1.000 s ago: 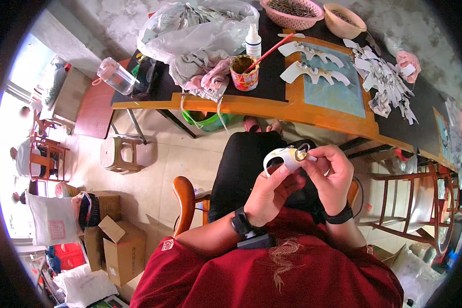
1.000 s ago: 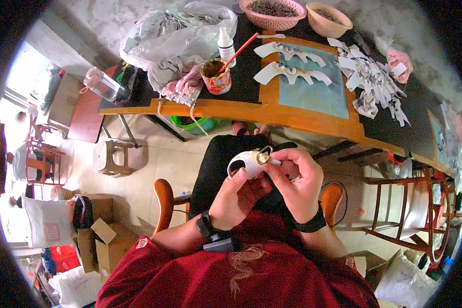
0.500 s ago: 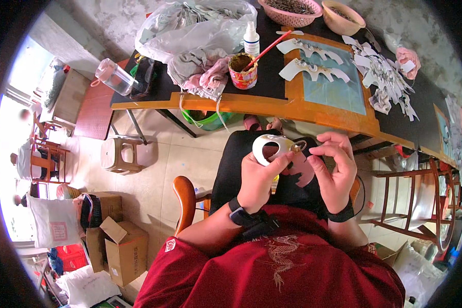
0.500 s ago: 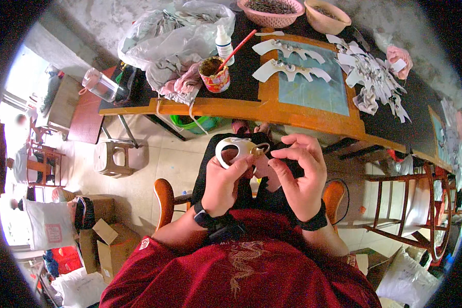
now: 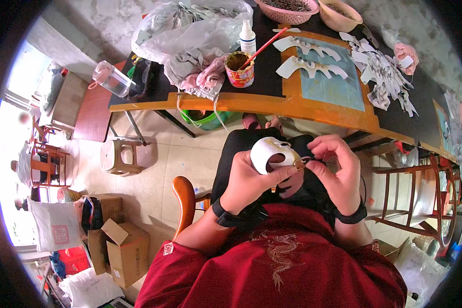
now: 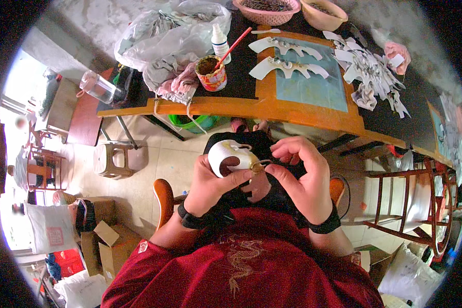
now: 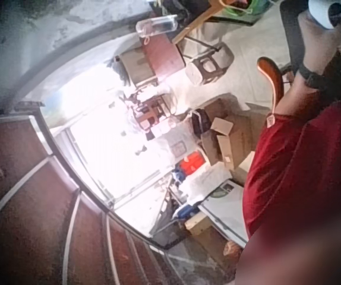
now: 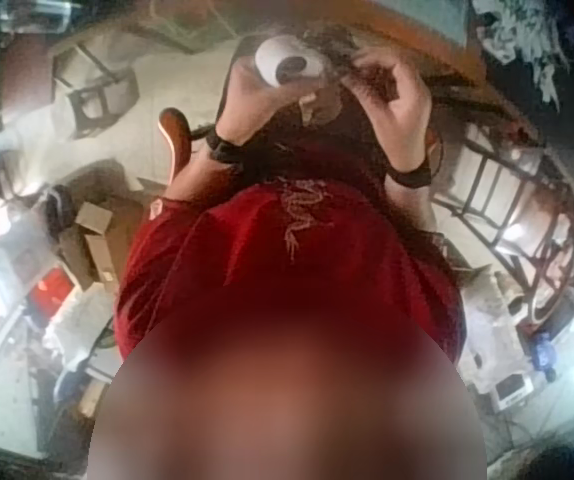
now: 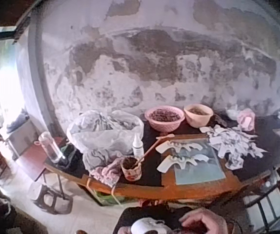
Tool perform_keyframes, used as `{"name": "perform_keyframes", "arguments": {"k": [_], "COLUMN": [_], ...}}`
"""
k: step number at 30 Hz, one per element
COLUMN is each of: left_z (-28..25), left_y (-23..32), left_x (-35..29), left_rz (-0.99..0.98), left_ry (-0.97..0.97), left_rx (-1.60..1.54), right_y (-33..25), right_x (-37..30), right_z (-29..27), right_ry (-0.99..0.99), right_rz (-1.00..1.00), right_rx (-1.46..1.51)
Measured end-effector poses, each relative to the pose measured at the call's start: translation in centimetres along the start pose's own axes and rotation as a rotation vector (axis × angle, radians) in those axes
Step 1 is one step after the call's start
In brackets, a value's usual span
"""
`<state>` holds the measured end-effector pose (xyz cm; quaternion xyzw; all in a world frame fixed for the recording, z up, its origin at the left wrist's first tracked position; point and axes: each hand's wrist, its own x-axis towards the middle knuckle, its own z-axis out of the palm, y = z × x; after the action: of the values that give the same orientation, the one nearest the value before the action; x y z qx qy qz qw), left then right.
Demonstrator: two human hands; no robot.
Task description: Applying adhesive and assembling small components for shoe manufacturing at a workbench.
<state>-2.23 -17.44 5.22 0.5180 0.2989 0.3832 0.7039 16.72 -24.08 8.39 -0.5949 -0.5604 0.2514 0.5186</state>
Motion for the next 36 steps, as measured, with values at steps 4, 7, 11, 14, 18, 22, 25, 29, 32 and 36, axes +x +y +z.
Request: {"name": "perform_keyframes", "arguments": {"k": [4, 7, 11, 14, 18, 22, 25, 29, 32, 36], "left_z": [-0.2, -0.1, 0.4, 0.7, 1.1, 2.0, 1.7, 1.2, 1.4, 1.6], "left_y": [-0.2, -0.7, -1.6, -2.0, -2.2, -2.3, -2.1, -2.0, -2.3, -2.4], "left_x": [-0.1, -0.3, -0.9, -1.0, -1.2, -1.3, -1.2, -1.0, -1.0, -1.1], "left_rz": [-0.042, -0.085, -0.091, -0.123, -0.162, -0.126, -0.172, -0.237, -0.236, -0.205], "left_ry": [-0.024, -0.071, -0.144, -0.116, -0.131, -0.026, -0.067, -0.159, -0.108, -0.074], "left_rx": [-0.011, -0.143, -0.342, -0.382, -0.317, -0.255, -0.208, -0.260, -0.273, -0.264], "right_y": [0.0, 0.1, 0.2, 0.3, 0.5, 0.7, 0.8, 0.9, 1.0, 1.1], "right_x": [-0.2, -0.5, -0.7, -0.7, -0.6, -0.6, -0.6, -0.8, -0.8, -0.8], "right_z": [-0.3, 0.1, 0.4, 0.5, 0.6, 0.8, 0.5, 0.4, 0.5, 0.5], "right_ry": [-0.119, -0.061, -0.018, 0.006, 0.033, 0.052, 0.050, 0.035, 0.047, 0.085], "right_rz": [0.072, 0.072, 0.134, 0.151, 0.134, 0.109, 0.102, 0.112, 0.113, 0.042], "right_rx": [0.026, 0.130, 0.236, 0.242, 0.217, 0.212, 0.184, 0.200, 0.183, 0.094]}}
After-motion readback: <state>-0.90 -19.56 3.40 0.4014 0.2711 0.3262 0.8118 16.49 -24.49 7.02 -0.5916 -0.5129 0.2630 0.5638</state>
